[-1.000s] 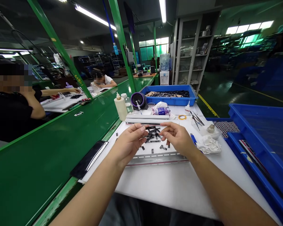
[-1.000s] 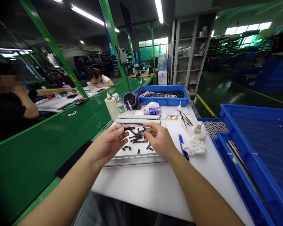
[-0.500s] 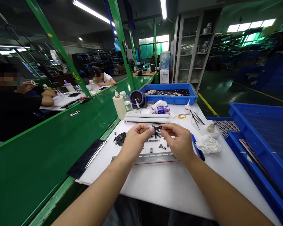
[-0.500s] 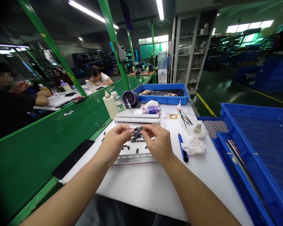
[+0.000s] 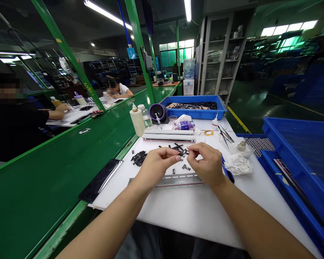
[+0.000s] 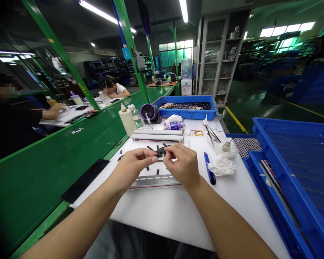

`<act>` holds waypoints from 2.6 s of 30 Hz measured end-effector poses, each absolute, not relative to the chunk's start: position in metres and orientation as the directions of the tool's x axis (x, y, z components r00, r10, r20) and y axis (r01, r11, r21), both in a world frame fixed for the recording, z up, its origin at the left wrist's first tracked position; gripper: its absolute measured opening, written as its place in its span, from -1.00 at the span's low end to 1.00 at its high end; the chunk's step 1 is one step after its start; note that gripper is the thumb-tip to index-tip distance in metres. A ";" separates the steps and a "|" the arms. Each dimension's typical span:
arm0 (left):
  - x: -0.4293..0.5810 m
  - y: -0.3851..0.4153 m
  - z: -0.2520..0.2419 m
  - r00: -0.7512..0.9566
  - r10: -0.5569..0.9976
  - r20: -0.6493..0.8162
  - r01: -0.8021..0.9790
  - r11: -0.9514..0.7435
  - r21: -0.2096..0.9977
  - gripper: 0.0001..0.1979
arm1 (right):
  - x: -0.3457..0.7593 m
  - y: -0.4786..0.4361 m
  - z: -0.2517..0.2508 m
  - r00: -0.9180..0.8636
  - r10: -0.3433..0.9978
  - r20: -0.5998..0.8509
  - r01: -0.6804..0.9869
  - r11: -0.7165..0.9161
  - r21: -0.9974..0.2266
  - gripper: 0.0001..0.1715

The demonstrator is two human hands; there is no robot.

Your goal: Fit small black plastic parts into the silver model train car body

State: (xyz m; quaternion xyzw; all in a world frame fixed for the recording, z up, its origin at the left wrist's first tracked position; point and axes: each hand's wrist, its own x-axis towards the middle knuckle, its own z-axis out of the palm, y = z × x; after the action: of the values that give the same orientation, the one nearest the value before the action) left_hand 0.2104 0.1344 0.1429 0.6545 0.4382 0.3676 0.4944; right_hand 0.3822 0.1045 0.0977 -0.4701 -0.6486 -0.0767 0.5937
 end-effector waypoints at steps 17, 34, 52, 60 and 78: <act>0.200 0.139 0.142 0.413 0.908 0.067 0.507 -0.291 0.812 -0.71 | 0.371 0.111 0.100 0.090 0.980 0.176 -0.148 0.187 -0.971 -0.74; 0.200 0.180 0.143 0.434 0.888 0.152 0.814 -0.459 0.355 -0.81 | 0.391 0.102 0.119 0.129 0.856 0.500 0.479 0.387 -0.788 -0.82; 0.216 0.215 0.101 0.679 0.731 -0.065 0.726 -0.655 0.210 -0.89 | 0.415 0.120 0.102 0.154 0.986 -0.059 0.934 -0.165 -0.318 -0.74; 0.232 0.238 0.094 0.702 0.688 -0.182 0.701 -0.624 0.344 -0.75 | 0.411 0.120 0.102 0.141 0.971 0.194 0.851 -0.018 -0.525 -0.74; 0.208 0.172 0.140 0.568 0.820 -0.066 0.495 -0.277 0.824 -0.72 | 0.389 0.118 0.102 0.049 0.994 0.100 -0.191 0.107 -0.976 -0.76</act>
State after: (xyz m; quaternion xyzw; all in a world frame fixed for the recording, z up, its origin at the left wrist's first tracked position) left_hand 0.2079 0.1718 0.1398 0.7759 0.4239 0.1906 0.4265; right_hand 0.3889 0.1182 0.1023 -0.4319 -0.4646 0.5097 0.5812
